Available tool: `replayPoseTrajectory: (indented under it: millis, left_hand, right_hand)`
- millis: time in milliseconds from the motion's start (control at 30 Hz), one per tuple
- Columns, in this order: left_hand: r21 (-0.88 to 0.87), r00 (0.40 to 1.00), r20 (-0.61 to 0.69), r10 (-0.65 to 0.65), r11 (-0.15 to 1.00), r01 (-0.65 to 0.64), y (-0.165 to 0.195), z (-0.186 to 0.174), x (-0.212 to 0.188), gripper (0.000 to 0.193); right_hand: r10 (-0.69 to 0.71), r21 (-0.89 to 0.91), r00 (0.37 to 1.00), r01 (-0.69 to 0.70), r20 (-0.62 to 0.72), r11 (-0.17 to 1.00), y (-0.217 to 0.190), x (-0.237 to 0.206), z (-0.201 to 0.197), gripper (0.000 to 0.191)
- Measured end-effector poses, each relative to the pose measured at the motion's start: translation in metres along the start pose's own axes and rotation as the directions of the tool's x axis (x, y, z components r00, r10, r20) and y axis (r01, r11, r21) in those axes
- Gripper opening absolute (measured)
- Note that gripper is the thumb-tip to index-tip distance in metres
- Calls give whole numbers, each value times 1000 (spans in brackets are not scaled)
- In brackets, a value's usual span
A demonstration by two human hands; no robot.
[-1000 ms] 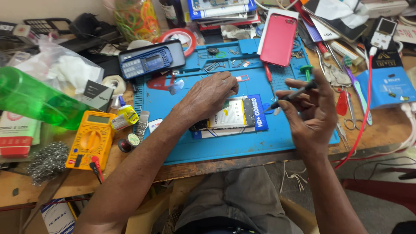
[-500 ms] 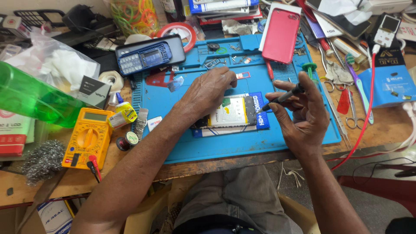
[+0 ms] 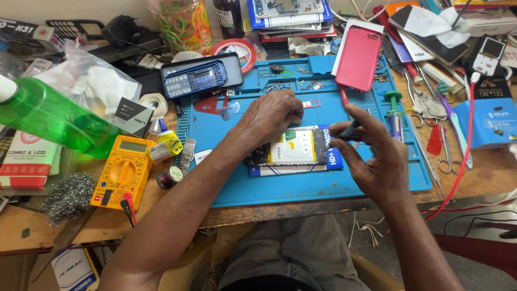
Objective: The person holds a red smartphone and uses a small metal tool to pry along the edge of the screen. They then use a blue plastic card to slide along the seam and separate the screen from the frame. Finally, they use a screwdriver to remove screws from the back of the phone.
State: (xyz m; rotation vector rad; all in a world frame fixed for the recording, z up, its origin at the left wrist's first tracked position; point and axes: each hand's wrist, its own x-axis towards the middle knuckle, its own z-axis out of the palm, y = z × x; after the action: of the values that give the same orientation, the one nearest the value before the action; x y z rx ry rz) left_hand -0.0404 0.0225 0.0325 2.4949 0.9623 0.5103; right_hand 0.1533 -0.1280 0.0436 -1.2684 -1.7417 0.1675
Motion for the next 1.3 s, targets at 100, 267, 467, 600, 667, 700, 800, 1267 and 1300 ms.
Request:
replayPoseTrajectory:
  millis: [100,267,467,600,667,700,800,1267,1300]
  left_hand:
    - [-46,987,-137,80,995,-87,4,-1,-1,7]
    - [-391,989,11,147,911,-131,12,2,-10,20]
    - [-895,942,131,310,446,-22,25,8,-11,60]
    - [-724,974,219,51,678,127,38,16,-8,66]
    - [-701,981,186,57,707,91,38,16,-8,73]
    - [-763,981,83,175,645,-50,38,16,-7,74]
    - [-869,966,20,258,482,-111,37,19,-7,76]
    - [-701,992,-2,127,707,-92,42,18,-2,77]
    - [-703,977,-71,200,685,-192,43,19,-2,77]
  right_hand:
    - [1,-18,994,1,110,1000,-2,8,-7,69]
    - [-13,1,999,13,53,1000,-9,14,-11,62]
    - [-111,-261,994,113,21,959,-14,23,-21,69]
    - [24,-28,1000,-24,19,999,-16,24,-18,55]
    - [101,144,992,-112,81,983,-16,23,-18,54]
    - [45,44,998,-47,49,998,-16,23,-18,56]
    - [-32,-149,999,33,13,988,-15,20,-17,56]
    - [69,120,997,-71,20,990,-13,19,-14,51]
    - [57,78,998,-59,27,995,-13,18,-15,52]
